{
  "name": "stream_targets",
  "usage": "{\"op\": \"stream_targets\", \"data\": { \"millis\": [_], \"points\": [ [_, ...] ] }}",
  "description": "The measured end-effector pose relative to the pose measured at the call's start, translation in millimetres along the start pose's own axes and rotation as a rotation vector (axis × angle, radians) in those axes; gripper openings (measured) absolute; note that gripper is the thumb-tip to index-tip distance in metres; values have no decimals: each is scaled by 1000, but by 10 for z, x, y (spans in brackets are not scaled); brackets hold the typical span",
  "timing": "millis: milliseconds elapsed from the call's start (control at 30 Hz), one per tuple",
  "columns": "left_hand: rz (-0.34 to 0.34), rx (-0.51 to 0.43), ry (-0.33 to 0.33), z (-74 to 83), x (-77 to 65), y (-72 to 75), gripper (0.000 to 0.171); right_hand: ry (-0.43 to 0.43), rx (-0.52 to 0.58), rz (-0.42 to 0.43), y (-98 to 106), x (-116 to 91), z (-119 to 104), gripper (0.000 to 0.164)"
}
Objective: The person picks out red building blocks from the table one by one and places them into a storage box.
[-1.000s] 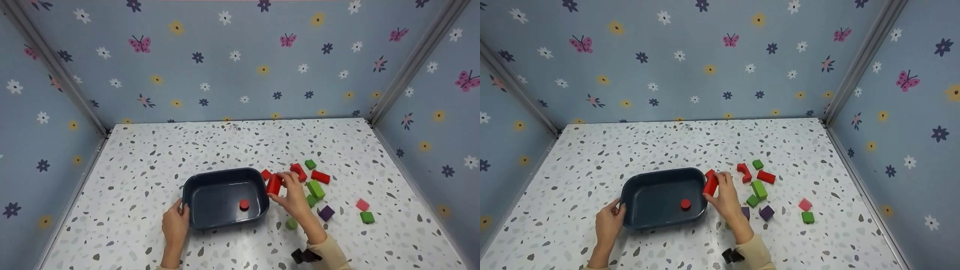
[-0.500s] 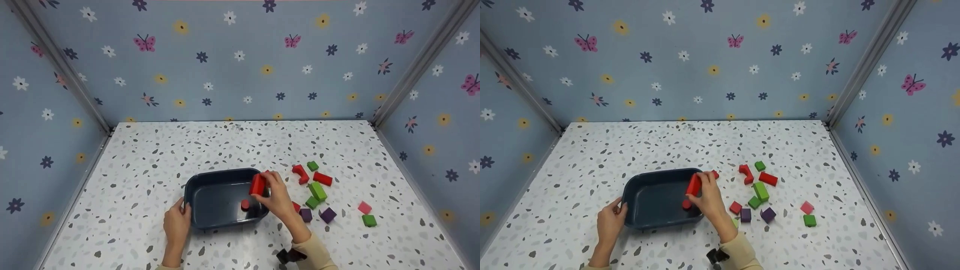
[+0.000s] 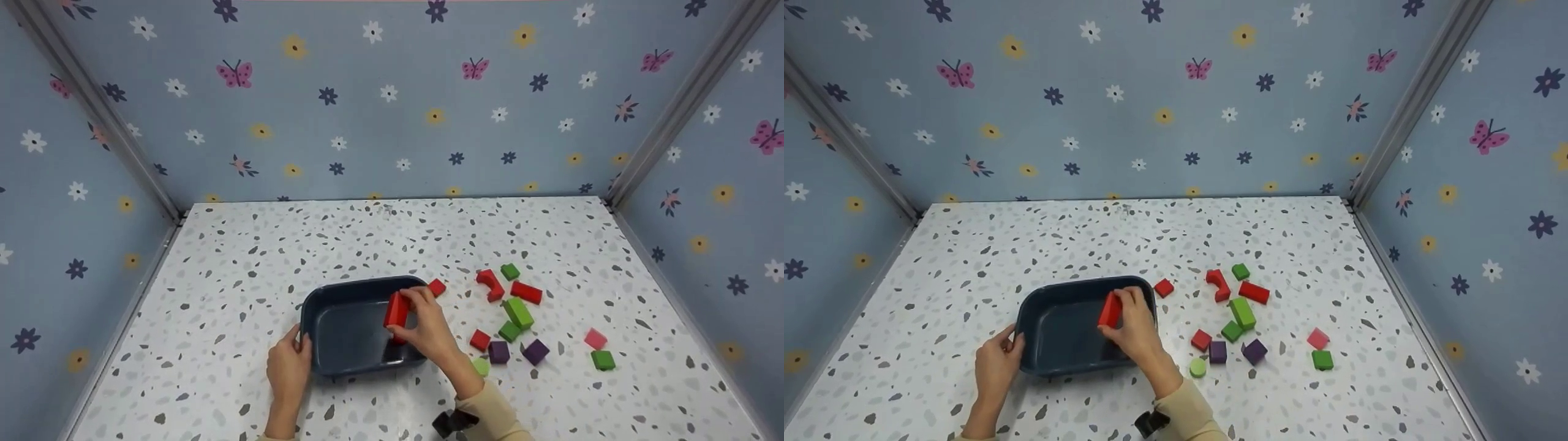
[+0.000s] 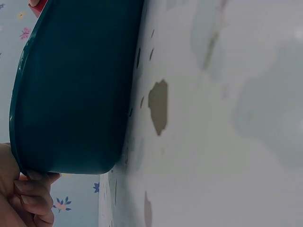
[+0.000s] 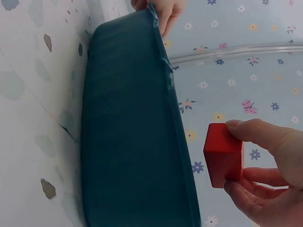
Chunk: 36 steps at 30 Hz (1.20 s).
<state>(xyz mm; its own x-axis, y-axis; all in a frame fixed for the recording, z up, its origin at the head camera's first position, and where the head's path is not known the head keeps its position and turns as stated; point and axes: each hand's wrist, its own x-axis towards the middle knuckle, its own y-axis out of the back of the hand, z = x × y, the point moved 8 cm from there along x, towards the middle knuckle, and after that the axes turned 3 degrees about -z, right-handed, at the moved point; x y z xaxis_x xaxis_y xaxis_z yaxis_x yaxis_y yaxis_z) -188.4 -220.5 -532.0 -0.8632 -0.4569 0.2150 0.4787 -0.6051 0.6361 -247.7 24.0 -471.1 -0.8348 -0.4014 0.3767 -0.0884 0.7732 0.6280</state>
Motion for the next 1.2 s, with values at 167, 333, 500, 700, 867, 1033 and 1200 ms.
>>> {"op": "stream_targets", "data": {
  "millis": [167, 333, 500, 700, 867, 1033, 1200],
  "points": [
    [-3, -2, -6, 1, 2, -5, 27, 25, 1, -20, -105, 0, -36, 58],
    [2, -13, -11, -3, 0, -9, 27, 45, 8, -35, -206, -8, -49, 58],
    [4, -17, -4, -4, 6, -7, 27, 43, -14, -49, -307, -15, -39, 58],
    [0, -13, 1, -12, -3, -13, 27, 16, -84, -107, -455, -40, 4, 56],
    [1, -8, 0, -19, -6, -16, 27, -22, -116, -164, -549, -47, 36, 55],
    [3, -8, -5, -14, -1, -13, 27, -38, -175, -222, -624, -34, 67, 56],
    [1, -10, -3, -2, -1, -12, 27, -51, -216, -265, -669, -40, 92, 54]
  ]
}}
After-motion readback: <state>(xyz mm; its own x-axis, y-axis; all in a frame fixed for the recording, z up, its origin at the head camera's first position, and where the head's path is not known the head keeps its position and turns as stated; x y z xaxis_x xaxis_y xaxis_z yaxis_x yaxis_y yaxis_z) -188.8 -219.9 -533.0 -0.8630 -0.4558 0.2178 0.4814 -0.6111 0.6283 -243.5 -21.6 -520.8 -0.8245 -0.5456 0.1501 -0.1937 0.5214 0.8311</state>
